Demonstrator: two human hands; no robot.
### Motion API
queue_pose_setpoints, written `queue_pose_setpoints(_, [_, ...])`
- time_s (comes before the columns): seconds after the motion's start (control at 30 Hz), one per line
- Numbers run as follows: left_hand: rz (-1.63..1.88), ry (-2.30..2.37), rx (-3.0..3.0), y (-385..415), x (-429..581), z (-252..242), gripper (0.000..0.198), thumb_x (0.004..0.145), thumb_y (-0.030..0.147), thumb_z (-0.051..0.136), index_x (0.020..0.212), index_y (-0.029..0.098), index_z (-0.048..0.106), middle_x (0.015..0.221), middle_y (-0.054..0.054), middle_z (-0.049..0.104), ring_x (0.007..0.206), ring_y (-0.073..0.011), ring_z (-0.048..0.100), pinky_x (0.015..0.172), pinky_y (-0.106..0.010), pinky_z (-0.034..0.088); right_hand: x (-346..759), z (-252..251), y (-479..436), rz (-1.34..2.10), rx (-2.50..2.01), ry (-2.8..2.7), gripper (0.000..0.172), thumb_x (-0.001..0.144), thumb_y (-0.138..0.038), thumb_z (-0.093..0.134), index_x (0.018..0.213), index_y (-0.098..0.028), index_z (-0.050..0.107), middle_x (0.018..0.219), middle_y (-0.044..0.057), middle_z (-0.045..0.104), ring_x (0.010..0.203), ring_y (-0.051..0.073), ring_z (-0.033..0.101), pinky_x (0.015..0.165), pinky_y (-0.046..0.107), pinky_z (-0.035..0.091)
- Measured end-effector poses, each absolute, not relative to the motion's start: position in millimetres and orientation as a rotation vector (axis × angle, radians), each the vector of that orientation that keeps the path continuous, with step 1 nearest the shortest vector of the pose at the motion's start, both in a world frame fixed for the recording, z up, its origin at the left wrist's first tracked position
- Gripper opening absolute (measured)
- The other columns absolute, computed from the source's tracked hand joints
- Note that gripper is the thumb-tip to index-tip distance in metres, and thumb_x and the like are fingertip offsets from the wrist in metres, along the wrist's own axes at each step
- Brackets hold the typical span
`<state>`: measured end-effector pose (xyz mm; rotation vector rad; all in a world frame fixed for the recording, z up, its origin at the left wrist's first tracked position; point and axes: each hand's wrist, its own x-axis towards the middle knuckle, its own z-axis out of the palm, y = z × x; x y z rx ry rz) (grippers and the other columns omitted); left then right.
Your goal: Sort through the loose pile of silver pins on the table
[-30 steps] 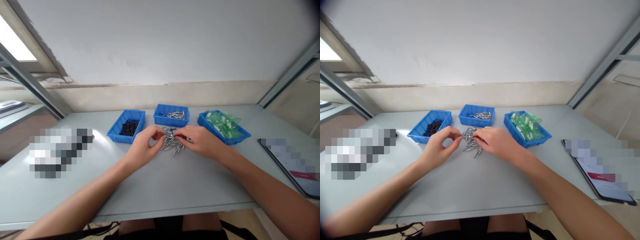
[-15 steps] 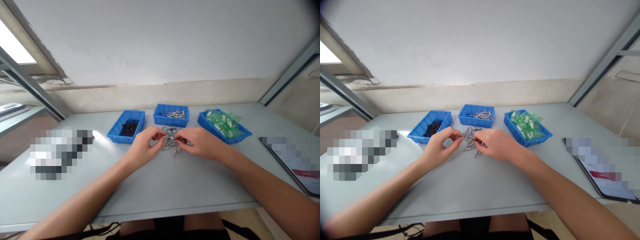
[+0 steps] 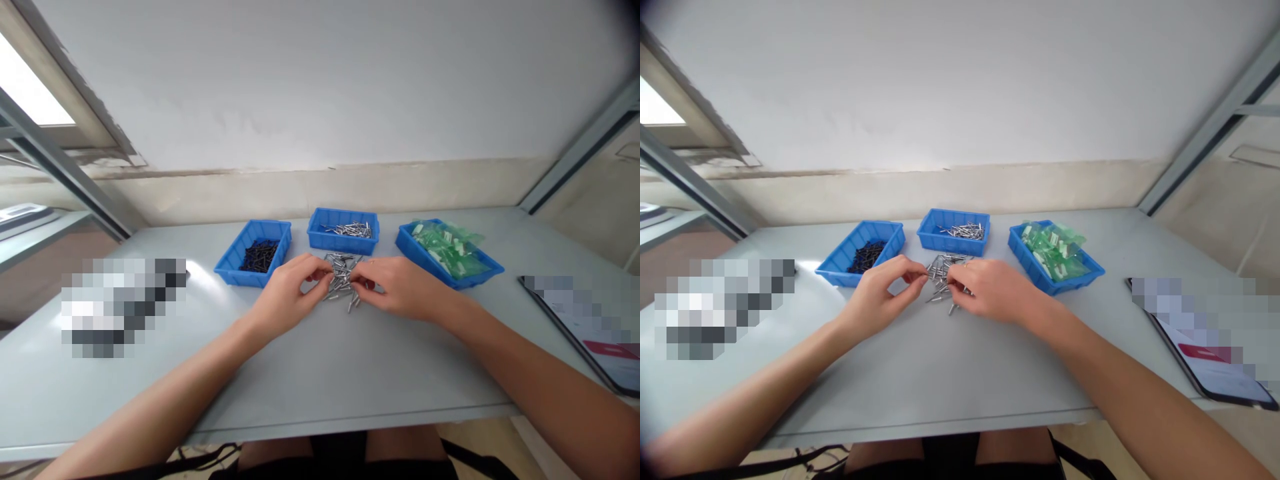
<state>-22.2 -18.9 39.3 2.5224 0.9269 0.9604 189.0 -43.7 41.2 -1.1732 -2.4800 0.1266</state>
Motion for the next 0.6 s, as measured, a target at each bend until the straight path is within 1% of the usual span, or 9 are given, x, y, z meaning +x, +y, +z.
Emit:
queue_pose_setpoints(0.1, [0.948,0.947,2.520,-18.3,-22.5,38.7,0.008,0.086,0.020,0.050,0.085,0.017,0.058,0.077,-0.001,0.060,0.072,-0.0109,0.056,0.066,-0.021,0.045,188.7,41.9,-44.1,0.121,-1.163,-2.468,0.010,0.083,-0.019,0.047,0.083,-0.019,0.057,0.073,0.001,0.062,0.069,0.014,0.056,0.062,0.025,0.037])
queue_pose_setpoints(0.3, [0.934,0.984,2.498,-18.2,-22.1,38.1,0.011,0.087,0.024,0.050,0.088,0.017,0.059,0.078,-0.001,0.062,0.069,-0.0111,0.057,0.062,-0.020,0.047,189.2,43.8,-45.2,0.092,-1.134,-2.454,0.009,0.082,-0.018,0.048,0.081,-0.019,0.056,0.071,0.001,0.061,0.067,0.013,0.055,0.061,0.025,0.037])
queue_pose_setpoints(0.6, [0.921,0.991,2.496,-19.5,-21.2,38.8,0.011,0.087,0.022,0.048,0.089,0.017,0.058,0.076,0.000,0.063,0.069,-0.0096,0.057,0.061,-0.018,0.046,190.2,42.0,-44.7,0.072,-1.081,-2.429,0.007,0.081,-0.017,0.050,0.080,-0.018,0.056,0.070,0.000,0.061,0.065,0.012,0.055,0.060,0.024,0.037])
